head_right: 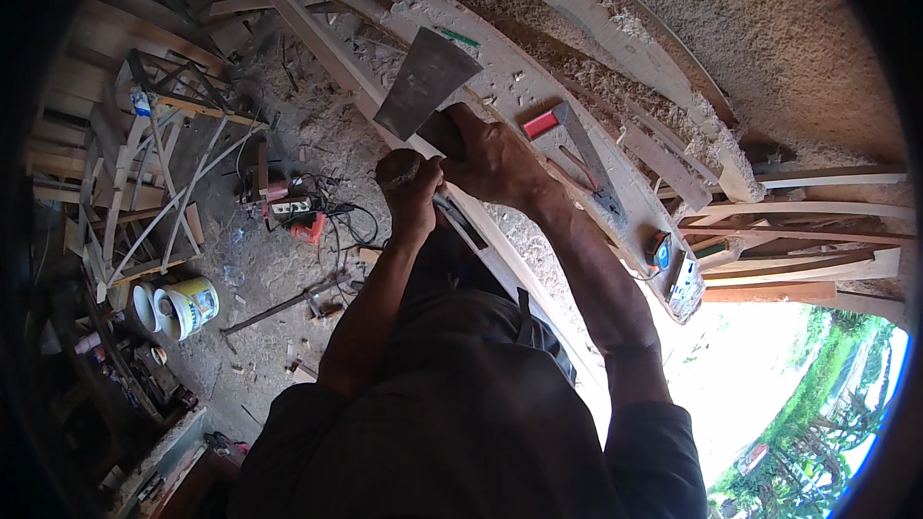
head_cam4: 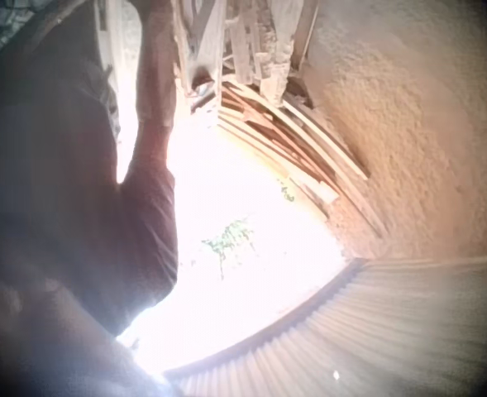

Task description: The person uses a chisel and mallet to carve a long wooden plank. They repeatedly strike the chisel to remove wood shavings and shape the plank. The person occasionally pauses to inspect the carved area.

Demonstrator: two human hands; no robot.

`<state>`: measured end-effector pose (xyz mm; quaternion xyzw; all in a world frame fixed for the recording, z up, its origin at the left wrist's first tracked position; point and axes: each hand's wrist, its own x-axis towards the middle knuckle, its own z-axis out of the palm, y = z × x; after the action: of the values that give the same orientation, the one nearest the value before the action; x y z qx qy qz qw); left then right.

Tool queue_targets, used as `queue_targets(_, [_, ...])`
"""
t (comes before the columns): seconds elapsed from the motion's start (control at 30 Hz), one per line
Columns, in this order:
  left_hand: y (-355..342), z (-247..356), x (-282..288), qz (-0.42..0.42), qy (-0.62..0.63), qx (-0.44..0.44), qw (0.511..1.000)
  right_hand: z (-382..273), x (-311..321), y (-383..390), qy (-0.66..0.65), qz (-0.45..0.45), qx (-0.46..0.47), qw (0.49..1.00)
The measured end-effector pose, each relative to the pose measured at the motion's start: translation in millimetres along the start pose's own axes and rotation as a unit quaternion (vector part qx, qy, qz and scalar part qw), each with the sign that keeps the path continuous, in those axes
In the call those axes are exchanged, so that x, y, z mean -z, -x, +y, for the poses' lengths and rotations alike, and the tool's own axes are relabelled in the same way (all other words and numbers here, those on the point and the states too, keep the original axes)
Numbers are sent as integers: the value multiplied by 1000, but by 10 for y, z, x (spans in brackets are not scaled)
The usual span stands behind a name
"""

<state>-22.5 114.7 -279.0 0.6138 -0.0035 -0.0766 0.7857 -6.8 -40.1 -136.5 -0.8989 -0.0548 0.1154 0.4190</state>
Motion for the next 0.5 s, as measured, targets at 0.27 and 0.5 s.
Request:
queue_targets(0.27, [402,363,-214,-31,-130,-135,982,726,-121,905,-102,56,-186,976])
queue_targets(0.5, [590,309,-376,-36,-85,-108,990,803,-212,1720,-268,70,-203,939])
